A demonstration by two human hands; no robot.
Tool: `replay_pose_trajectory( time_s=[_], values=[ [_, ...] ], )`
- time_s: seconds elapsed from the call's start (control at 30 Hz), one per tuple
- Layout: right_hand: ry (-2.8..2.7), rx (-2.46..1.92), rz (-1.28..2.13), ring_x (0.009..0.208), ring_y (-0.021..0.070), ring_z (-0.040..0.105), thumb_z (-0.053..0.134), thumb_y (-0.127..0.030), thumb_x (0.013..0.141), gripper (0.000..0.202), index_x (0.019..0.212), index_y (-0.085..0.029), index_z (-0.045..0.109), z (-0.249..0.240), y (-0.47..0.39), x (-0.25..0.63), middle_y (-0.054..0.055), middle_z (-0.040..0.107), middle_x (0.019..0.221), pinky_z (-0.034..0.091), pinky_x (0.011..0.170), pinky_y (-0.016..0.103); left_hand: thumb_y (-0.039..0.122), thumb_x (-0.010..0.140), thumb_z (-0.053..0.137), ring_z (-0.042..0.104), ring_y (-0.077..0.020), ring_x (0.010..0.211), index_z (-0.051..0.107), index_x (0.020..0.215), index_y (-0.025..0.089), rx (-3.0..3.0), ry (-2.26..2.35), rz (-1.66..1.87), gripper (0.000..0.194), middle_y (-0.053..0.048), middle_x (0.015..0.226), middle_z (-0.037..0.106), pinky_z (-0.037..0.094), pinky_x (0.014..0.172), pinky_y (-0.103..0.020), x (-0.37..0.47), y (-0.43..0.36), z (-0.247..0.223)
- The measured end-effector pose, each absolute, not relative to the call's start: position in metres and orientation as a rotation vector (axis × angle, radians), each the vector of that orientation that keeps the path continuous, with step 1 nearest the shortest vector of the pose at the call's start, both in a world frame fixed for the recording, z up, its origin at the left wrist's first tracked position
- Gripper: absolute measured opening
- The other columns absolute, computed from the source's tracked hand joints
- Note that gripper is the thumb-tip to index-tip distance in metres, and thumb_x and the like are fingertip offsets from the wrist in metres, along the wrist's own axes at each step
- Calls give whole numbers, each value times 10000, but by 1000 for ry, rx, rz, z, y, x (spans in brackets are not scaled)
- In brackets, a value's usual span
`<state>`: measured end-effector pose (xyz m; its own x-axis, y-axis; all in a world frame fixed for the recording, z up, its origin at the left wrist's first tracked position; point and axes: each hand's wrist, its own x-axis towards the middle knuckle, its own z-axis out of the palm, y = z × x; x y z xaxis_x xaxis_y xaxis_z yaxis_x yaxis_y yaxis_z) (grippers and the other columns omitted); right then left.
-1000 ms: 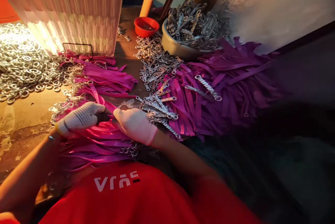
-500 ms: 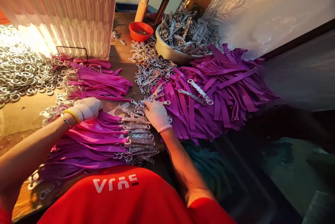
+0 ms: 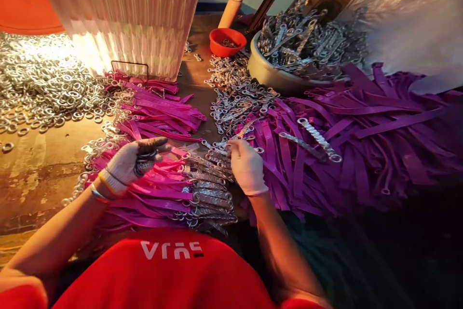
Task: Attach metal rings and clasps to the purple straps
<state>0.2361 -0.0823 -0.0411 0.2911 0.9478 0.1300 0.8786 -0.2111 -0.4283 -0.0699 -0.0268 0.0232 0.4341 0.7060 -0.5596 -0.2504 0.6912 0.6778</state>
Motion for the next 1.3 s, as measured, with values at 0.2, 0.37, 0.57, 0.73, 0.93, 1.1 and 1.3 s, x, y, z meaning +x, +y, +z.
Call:
replay_pose_trajectory(
  time_s=[0.2,0.37,0.57,0.73,0.93,1.1,1.3],
  values=[
    [-1514,-1604,830,792,172,626,563,-489,941,397,1192,-189,634,8,-93,169,35,692,949,502,755,301,173,789,644,632,-101,609,724,1161,108,501,815,676,386,-183,1108,737,321,384,-132,-57,-48,10],
    [-1591,-1466,1073,837,154,617,604,-335,882,401,1255,-191,632,18,-83,117,-4,677,910,496,790,276,297,829,685,429,-54,433,640,1314,154,795,760,728,507,-34,710,673,274,398,-155,-49,-62,8],
    [-1436,-1363,1335,706,117,576,573,-287,828,398,1195,-157,656,14,-73,101,-4,664,862,487,646,230,295,822,674,545,-89,555,696,1160,163,802,696,835,364,-28,722,670,392,504,-171,-48,-67,5],
    [-1218,-1404,1281,741,107,556,684,-310,730,366,1071,-176,672,25,-77,102,-13,618,880,485,676,225,258,744,694,610,-116,604,737,993,134,531,751,774,281,-64,777,709,420,490,-171,-61,-62,-6],
    [-1133,-1375,1221,800,114,564,705,-323,736,383,1092,-195,640,24,-80,101,-15,586,917,515,782,258,307,789,749,549,-65,532,720,1065,154,584,748,706,316,-48,803,701,273,400,-135,-65,-69,-11],
    [-1407,-1437,1012,913,153,603,581,-310,866,349,1196,-197,577,12,-87,101,22,615,984,529,862,296,464,861,698,373,-46,421,644,841,148,790,833,705,321,16,593,555,240,391,-170,-61,-76,-7],
    [-2242,-1435,380,1092,263,596,398,-191,981,437,1405,-113,470,25,-84,113,192,587,1261,477,923,402,433,900,610,425,-72,463,559,720,156,1334,980,640,334,24,561,532,317,433,-189,-69,-68,16]
  ],
)
